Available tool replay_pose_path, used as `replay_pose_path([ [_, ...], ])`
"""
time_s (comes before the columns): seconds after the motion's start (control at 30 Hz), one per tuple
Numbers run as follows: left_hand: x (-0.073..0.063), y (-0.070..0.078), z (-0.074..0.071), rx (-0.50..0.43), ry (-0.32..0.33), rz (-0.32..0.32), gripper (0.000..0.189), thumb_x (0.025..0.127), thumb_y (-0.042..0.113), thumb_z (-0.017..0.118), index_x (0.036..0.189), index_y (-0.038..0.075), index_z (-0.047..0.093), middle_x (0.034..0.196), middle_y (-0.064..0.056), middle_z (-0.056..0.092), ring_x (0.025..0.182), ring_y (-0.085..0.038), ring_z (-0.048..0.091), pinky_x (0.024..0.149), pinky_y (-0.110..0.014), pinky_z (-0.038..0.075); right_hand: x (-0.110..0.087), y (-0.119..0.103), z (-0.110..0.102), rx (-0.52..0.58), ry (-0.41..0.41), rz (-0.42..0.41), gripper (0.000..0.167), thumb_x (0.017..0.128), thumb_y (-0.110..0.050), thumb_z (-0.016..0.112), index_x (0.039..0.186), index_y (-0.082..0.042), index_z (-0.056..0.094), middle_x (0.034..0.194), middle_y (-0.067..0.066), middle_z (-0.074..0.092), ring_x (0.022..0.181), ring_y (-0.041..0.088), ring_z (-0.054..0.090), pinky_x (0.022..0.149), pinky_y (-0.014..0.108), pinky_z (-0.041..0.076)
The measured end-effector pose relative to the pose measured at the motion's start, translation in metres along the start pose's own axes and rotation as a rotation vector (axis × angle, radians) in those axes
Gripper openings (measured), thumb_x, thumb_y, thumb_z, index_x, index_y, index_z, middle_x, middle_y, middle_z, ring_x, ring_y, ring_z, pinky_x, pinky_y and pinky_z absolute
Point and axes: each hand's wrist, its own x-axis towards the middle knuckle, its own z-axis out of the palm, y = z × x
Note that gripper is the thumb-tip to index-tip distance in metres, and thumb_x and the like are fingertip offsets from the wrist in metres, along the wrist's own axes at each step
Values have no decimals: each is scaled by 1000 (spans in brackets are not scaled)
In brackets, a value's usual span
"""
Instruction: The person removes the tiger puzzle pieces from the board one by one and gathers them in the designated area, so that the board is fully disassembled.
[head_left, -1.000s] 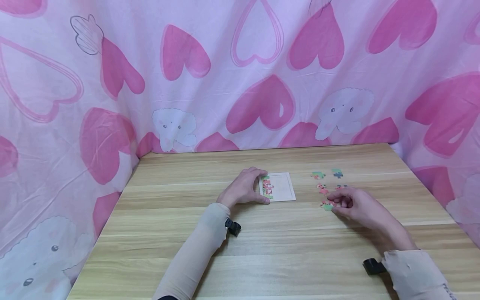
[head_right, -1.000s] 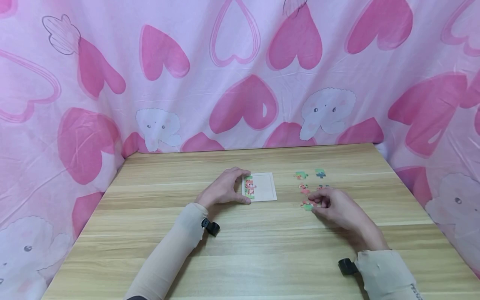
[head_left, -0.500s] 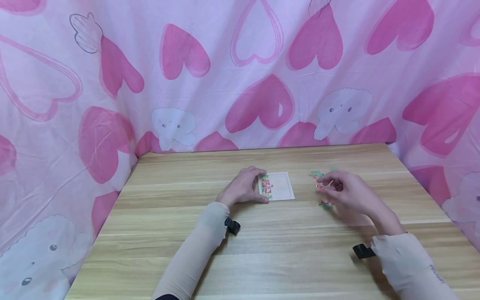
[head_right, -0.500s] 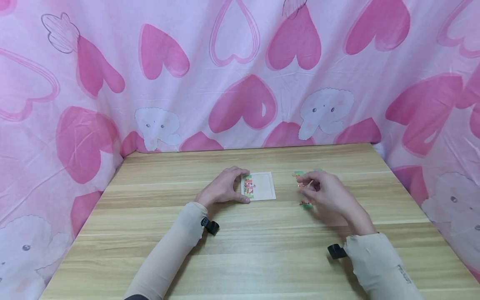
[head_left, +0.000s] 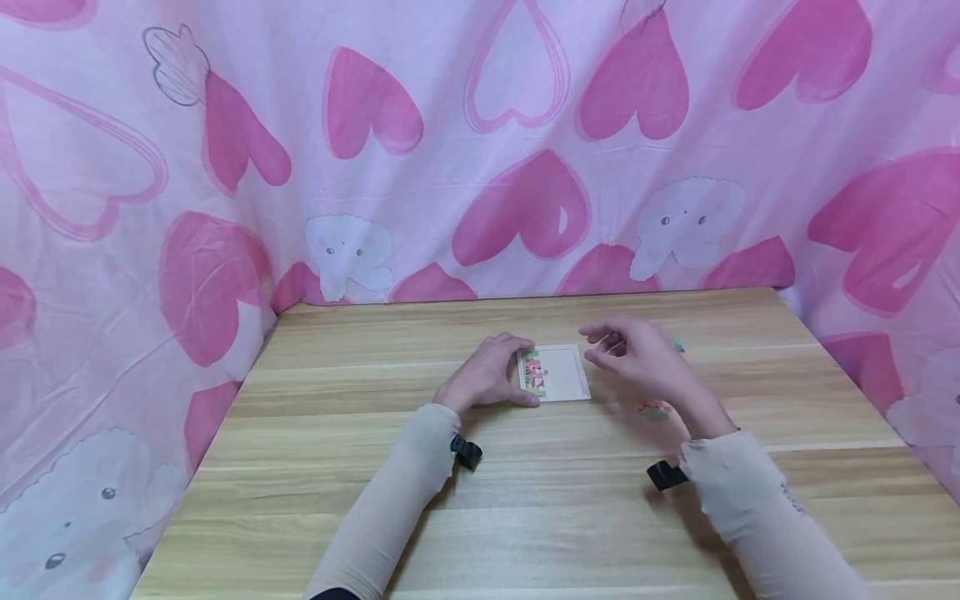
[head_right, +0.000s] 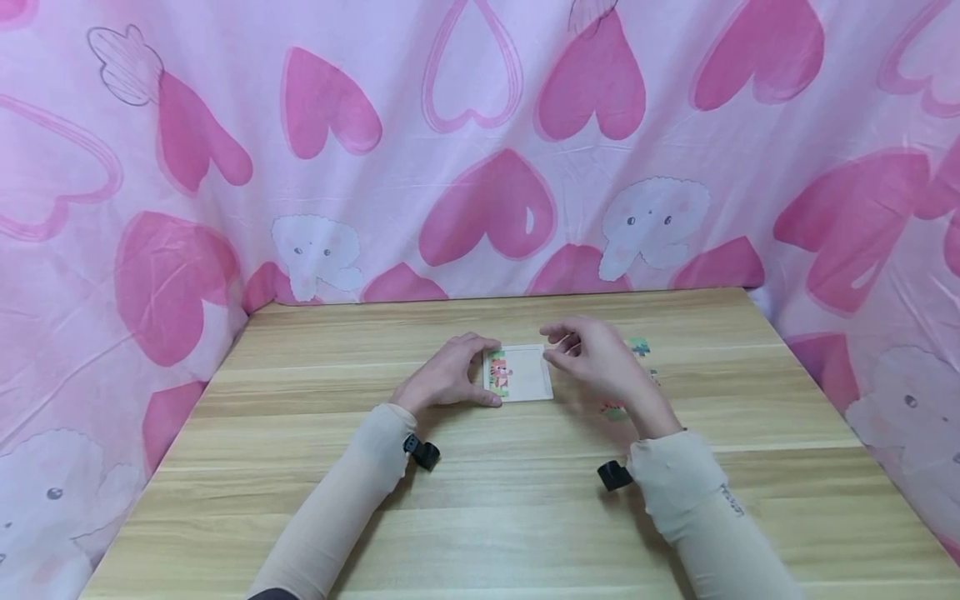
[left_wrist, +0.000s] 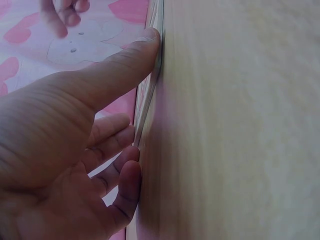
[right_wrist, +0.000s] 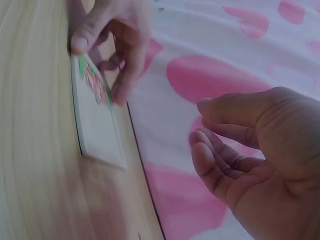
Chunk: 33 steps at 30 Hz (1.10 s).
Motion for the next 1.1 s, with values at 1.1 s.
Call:
replay_pose_path([
  [1.1,0,1,-1,14,5,11,100,80,46,102,162,10,56,156,-6,61,146,-26,53,128,-39,42,38,18,88,71,-29,74,29,96,-9,84,122,4,78,111,15,77,95,21,72,88,39,65],
])
